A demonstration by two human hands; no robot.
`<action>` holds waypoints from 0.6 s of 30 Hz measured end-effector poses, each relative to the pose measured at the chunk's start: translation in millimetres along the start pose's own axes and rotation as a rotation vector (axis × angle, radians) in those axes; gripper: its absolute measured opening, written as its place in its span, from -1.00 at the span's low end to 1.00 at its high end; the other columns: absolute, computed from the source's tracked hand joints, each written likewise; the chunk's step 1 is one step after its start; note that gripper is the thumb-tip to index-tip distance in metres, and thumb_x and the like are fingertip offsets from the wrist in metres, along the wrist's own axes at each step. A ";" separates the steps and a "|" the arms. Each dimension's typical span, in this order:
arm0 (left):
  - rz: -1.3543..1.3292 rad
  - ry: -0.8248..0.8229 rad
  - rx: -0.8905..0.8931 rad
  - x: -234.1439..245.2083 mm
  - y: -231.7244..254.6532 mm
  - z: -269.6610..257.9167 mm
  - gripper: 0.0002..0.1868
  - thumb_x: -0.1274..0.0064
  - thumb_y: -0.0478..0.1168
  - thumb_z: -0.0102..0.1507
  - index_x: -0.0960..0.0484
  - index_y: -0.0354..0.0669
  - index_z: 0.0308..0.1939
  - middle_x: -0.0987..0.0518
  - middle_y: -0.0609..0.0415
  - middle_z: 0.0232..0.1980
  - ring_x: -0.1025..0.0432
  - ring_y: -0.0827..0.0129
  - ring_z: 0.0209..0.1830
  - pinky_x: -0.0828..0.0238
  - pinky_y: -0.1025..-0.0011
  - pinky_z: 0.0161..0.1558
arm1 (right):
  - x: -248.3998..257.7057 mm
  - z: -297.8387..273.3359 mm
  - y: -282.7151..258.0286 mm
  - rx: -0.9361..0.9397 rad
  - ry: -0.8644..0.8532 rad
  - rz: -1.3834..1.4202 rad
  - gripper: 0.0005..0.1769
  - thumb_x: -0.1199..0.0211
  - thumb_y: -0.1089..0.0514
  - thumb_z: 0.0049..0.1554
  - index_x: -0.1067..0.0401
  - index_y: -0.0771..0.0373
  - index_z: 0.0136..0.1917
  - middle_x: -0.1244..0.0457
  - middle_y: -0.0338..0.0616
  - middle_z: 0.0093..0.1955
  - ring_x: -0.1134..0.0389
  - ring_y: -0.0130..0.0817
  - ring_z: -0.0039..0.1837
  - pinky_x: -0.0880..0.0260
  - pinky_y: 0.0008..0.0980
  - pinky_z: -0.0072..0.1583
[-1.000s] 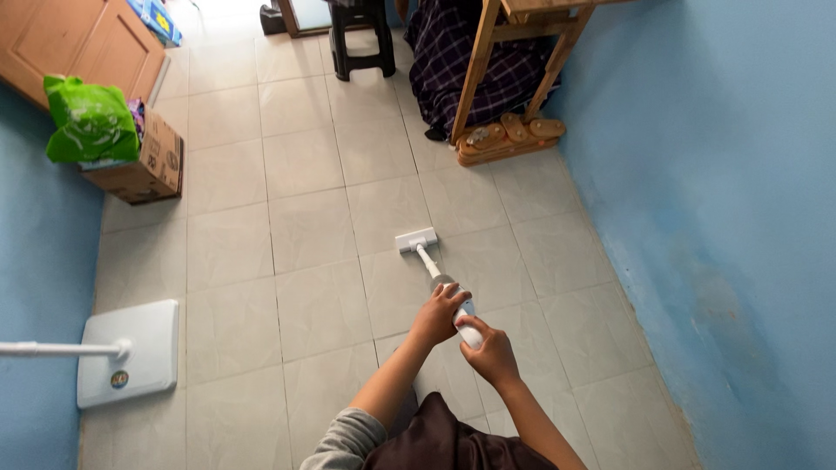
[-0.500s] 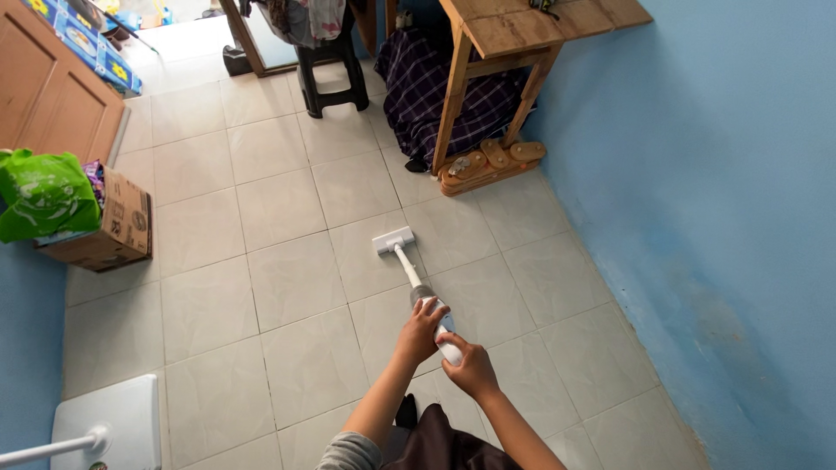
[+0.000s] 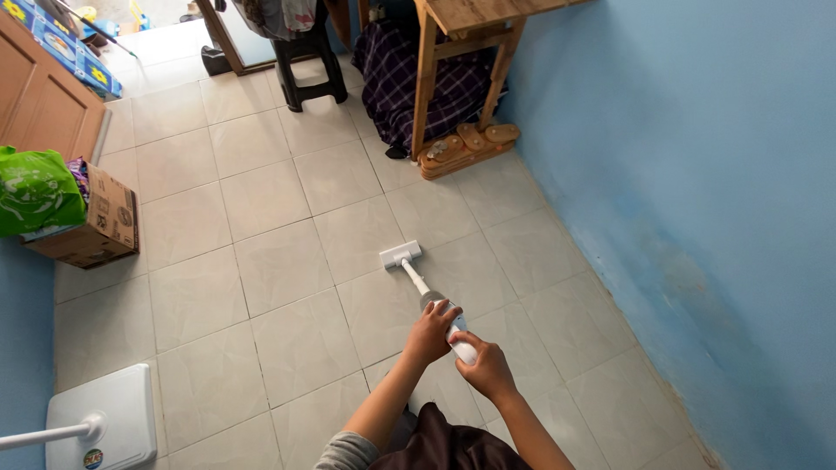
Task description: The person uses a handheld vacuum cleaner to clean the tiled floor of a room, moving the vacuum head along the edges of the walls and around a standing fan and a wooden table.
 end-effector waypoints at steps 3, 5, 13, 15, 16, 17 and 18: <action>0.021 0.021 -0.071 -24.9 32.1 -34.4 -0.41 -0.29 -0.20 0.08 -0.54 0.11 0.21 -0.43 -0.04 0.37 -0.31 -0.06 0.34 -0.49 0.06 0.15 | 14.9 -52.9 14.8 0.002 0.044 0.032 -0.64 -0.29 0.26 -0.08 -0.55 0.02 0.03 -0.39 -0.04 -0.32 -0.42 -0.22 -0.33 -0.40 -0.27 -0.21; 0.025 -0.043 -0.054 -46.4 52.7 -58.6 -0.39 -0.28 -0.21 0.07 -0.54 0.12 0.22 -0.42 -0.04 0.37 -0.29 -0.08 0.36 -0.49 0.05 0.14 | 25.2 -90.9 26.1 -0.044 0.049 0.033 -0.63 -0.28 0.26 -0.08 -0.56 0.02 0.03 -0.38 -0.03 -0.33 -0.40 -0.21 -0.35 -0.39 -0.27 -0.21; 0.000 -0.177 -0.100 -106.8 150.3 -147.0 -0.39 -0.31 -0.17 0.09 -0.54 0.11 0.23 -0.42 -0.09 0.39 -0.31 -0.11 0.35 -0.46 0.04 0.17 | 70.9 -231.3 57.4 -0.106 0.130 -0.019 -0.62 -0.29 0.26 -0.08 -0.57 0.03 0.04 -0.39 -0.04 -0.33 -0.40 -0.23 -0.36 -0.37 -0.31 -0.21; -0.015 -0.171 -0.159 -116.0 173.7 -165.3 -0.38 -0.35 -0.17 0.07 -0.56 0.09 0.23 -0.42 -0.13 0.38 -0.31 -0.17 0.33 -0.43 0.03 0.21 | 77.6 -261.3 65.9 -0.094 0.179 -0.033 -0.62 -0.29 0.26 -0.09 -0.57 0.03 0.03 -0.40 -0.06 -0.31 -0.40 -0.23 -0.36 -0.37 -0.30 -0.21; -0.013 -0.192 -0.165 -120.4 183.9 -173.1 -0.37 -0.36 -0.15 0.05 -0.57 0.09 0.22 -0.43 -0.12 0.37 -0.31 -0.18 0.33 -0.42 0.03 0.21 | 81.2 -274.7 70.4 -0.088 0.204 -0.040 -0.62 -0.30 0.27 -0.09 -0.57 0.03 0.03 -0.41 -0.06 -0.30 -0.40 -0.23 -0.36 -0.37 -0.30 -0.21; -0.010 -0.212 -0.171 -124.4 193.9 -180.0 -0.37 -0.37 -0.14 0.04 -0.58 0.09 0.21 -0.44 -0.11 0.36 -0.32 -0.18 0.32 -0.42 0.02 0.21 | 84.7 -287.5 74.4 -0.071 0.231 -0.043 -0.62 -0.29 0.27 -0.10 -0.57 0.04 0.03 -0.41 -0.08 -0.29 -0.40 -0.24 -0.35 -0.38 -0.30 -0.22; -0.006 -0.232 -0.177 -127.5 203.1 -186.8 -0.36 -0.38 -0.13 0.03 -0.59 0.10 0.20 -0.45 -0.10 0.34 -0.32 -0.19 0.32 -0.42 0.02 0.22 | 88.2 -298.7 77.7 -0.053 0.257 -0.046 -0.62 -0.29 0.27 -0.10 -0.56 0.04 0.02 -0.42 -0.09 -0.28 -0.40 -0.25 -0.35 -0.39 -0.30 -0.22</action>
Point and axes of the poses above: each hand's wrist, its own z-axis towards the middle knuckle, its own x-axis out of the back of the hand, y = z × x, the point moved 3 cm from there along z, towards the middle knuckle
